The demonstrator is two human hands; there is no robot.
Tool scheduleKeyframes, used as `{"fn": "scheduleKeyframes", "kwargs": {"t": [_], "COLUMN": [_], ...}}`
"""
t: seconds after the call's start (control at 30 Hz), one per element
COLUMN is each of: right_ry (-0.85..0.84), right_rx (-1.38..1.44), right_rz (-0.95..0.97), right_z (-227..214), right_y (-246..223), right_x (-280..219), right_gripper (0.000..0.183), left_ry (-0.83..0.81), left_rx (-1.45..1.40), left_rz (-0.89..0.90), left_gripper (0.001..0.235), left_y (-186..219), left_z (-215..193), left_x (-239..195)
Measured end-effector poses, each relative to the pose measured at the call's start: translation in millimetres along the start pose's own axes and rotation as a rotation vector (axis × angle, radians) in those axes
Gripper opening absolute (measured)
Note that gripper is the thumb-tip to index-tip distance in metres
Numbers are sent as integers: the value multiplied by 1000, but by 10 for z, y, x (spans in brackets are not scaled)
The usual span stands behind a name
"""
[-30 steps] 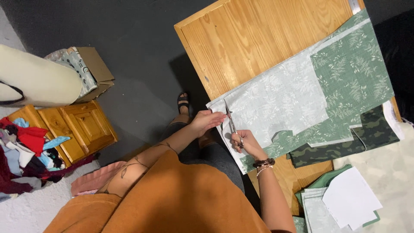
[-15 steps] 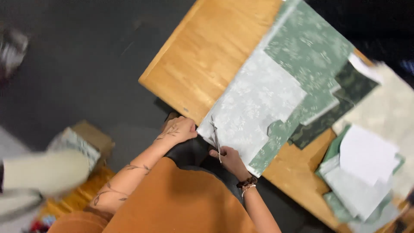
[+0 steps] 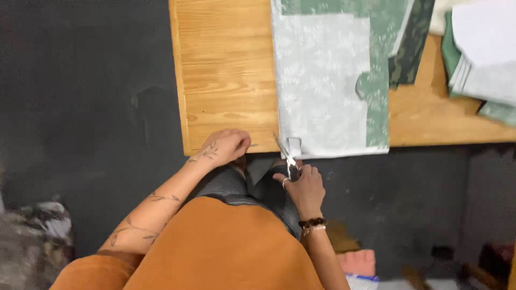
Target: The person uses shears to cut a piece of green patterned fabric on a wooden table. They follow a white paper pattern placed on top of the fabric, trimming the edges and shaping the material into a specific form.
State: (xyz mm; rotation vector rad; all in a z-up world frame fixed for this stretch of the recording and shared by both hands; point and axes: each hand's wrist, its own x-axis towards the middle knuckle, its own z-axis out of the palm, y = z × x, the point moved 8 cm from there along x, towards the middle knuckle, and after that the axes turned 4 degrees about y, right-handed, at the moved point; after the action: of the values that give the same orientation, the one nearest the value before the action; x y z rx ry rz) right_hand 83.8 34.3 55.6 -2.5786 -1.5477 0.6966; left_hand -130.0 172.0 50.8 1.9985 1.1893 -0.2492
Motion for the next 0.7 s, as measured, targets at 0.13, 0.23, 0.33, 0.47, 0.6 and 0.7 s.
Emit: {"fn": "scheduleKeyframes", "kwargs": {"t": [0.13, 0.23, 0.33, 0.47, 0.6, 0.7], "right_ry": [68, -78, -89, -60, -280, -429], "right_rx": [95, 256, 396, 621, 706, 1101], "right_rz": [73, 205, 231, 198, 201, 239], "right_z": [72, 297, 576, 737, 824, 972], "right_y": [-128, -53, 136, 226, 214, 219], "right_x": [-114, -99, -45, -2, 23, -22], "right_gripper": [73, 69, 67, 61, 62, 44], "left_ry": [81, 215, 250, 98, -122, -72], "left_rx": [-42, 24, 191, 408, 507, 484], "left_rz": [248, 543, 722, 702, 712, 771], "left_gripper": [16, 13, 15, 58, 91, 90], "left_y": [459, 705, 865, 1127, 1266, 1195], "left_z": [-341, -385, -104, 235, 213, 223], "left_x": [158, 591, 1131, 1532, 1664, 1740]}}
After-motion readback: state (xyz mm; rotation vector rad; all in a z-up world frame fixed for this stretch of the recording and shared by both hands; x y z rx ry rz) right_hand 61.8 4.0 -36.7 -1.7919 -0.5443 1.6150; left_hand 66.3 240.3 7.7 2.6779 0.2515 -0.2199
